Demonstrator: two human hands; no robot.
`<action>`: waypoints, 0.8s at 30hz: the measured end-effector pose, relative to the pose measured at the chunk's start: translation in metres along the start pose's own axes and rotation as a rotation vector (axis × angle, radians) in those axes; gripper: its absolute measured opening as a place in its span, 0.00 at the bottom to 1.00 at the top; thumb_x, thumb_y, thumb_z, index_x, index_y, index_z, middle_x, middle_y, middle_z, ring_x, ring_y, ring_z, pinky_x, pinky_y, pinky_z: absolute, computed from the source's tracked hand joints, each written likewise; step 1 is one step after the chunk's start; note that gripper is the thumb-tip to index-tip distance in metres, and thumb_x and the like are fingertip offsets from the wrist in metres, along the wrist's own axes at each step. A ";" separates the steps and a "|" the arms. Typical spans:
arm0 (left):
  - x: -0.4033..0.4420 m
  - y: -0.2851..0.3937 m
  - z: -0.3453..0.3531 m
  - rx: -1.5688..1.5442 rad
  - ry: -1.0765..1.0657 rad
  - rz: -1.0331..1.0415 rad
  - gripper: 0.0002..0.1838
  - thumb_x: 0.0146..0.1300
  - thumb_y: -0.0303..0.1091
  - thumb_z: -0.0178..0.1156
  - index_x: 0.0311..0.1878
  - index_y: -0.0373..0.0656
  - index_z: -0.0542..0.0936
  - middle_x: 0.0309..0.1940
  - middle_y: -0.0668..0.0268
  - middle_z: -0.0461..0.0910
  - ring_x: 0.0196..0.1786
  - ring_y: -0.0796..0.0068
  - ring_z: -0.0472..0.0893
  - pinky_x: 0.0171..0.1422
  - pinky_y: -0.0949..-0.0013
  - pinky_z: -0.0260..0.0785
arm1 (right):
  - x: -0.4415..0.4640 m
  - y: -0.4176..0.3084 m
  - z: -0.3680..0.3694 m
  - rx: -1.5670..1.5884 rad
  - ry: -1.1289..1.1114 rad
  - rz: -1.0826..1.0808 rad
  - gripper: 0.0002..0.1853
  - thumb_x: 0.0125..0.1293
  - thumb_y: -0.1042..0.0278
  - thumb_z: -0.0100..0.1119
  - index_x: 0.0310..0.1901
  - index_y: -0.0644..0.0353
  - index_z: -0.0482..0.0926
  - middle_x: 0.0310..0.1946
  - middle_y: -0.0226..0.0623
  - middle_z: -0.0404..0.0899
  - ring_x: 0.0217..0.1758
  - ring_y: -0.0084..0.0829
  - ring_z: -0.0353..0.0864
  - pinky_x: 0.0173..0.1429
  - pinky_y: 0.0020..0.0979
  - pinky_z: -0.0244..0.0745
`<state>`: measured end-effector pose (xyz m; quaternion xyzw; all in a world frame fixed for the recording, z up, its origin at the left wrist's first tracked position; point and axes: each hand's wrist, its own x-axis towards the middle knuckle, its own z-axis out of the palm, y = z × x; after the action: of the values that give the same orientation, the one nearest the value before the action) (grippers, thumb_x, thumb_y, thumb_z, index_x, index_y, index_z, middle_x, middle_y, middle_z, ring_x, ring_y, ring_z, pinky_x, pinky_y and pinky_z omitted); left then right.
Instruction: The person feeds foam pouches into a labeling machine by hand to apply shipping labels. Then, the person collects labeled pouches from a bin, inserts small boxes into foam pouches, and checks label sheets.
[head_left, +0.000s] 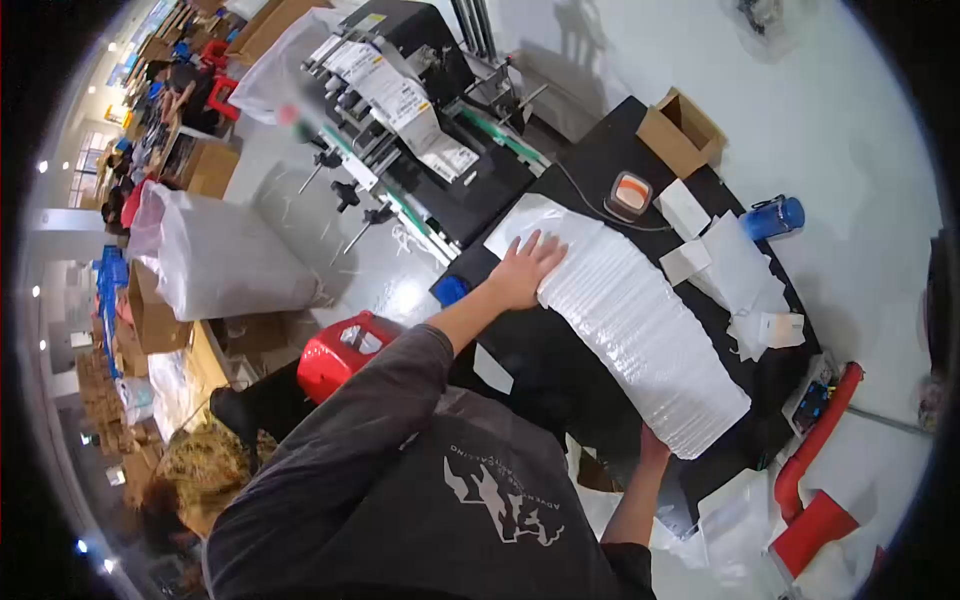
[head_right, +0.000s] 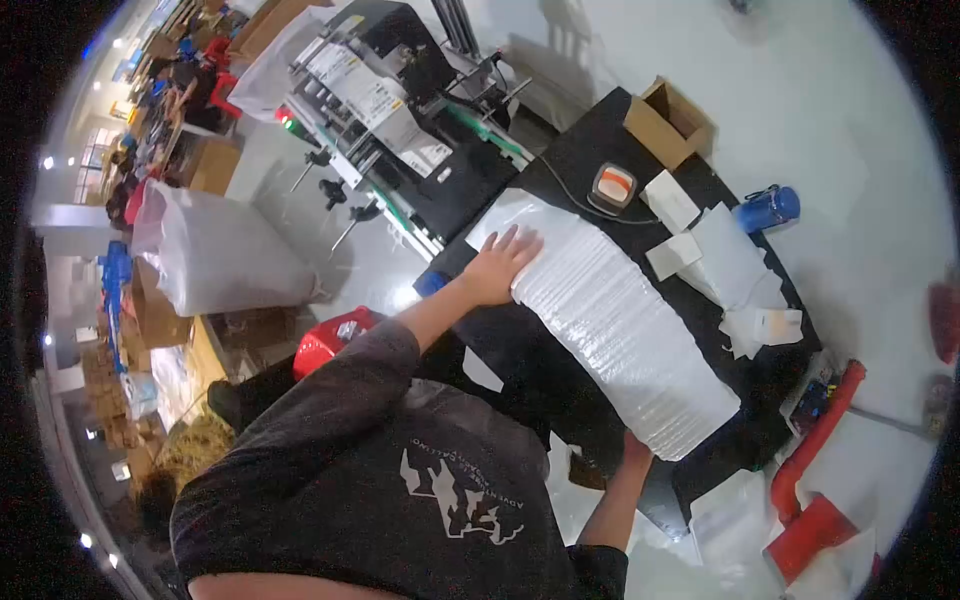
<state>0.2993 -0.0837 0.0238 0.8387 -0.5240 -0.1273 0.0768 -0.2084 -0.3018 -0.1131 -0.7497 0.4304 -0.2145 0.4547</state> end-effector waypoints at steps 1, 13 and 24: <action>0.002 0.000 -0.002 0.009 -0.004 0.026 0.57 0.57 0.42 0.72 0.87 0.50 0.53 0.86 0.54 0.56 0.86 0.44 0.58 0.84 0.36 0.60 | -0.002 -0.019 0.003 0.050 0.044 0.008 0.30 0.81 0.40 0.53 0.76 0.46 0.75 0.77 0.35 0.75 0.82 0.45 0.69 0.87 0.57 0.55; 0.004 -0.094 0.052 -0.281 -0.057 0.234 0.61 0.49 0.49 0.80 0.85 0.50 0.59 0.87 0.49 0.51 0.87 0.34 0.51 0.85 0.24 0.45 | -0.130 -0.231 0.171 -0.510 -0.197 0.135 0.10 0.74 0.65 0.59 0.49 0.58 0.86 0.42 0.38 0.87 0.43 0.30 0.83 0.54 0.34 0.76; 0.018 -0.262 0.110 -0.594 -0.126 0.099 0.64 0.56 0.61 0.77 0.88 0.42 0.55 0.87 0.45 0.51 0.89 0.41 0.49 0.88 0.42 0.46 | 0.037 -0.450 0.334 -0.150 -0.282 0.033 0.17 0.69 0.71 0.67 0.59 0.60 0.83 0.54 0.39 0.87 0.53 0.39 0.85 0.62 0.35 0.77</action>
<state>0.4994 0.0152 -0.1524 0.7433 -0.5079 -0.3226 0.2924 0.2517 -0.0695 0.1093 -0.7970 0.3893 -0.0670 0.4569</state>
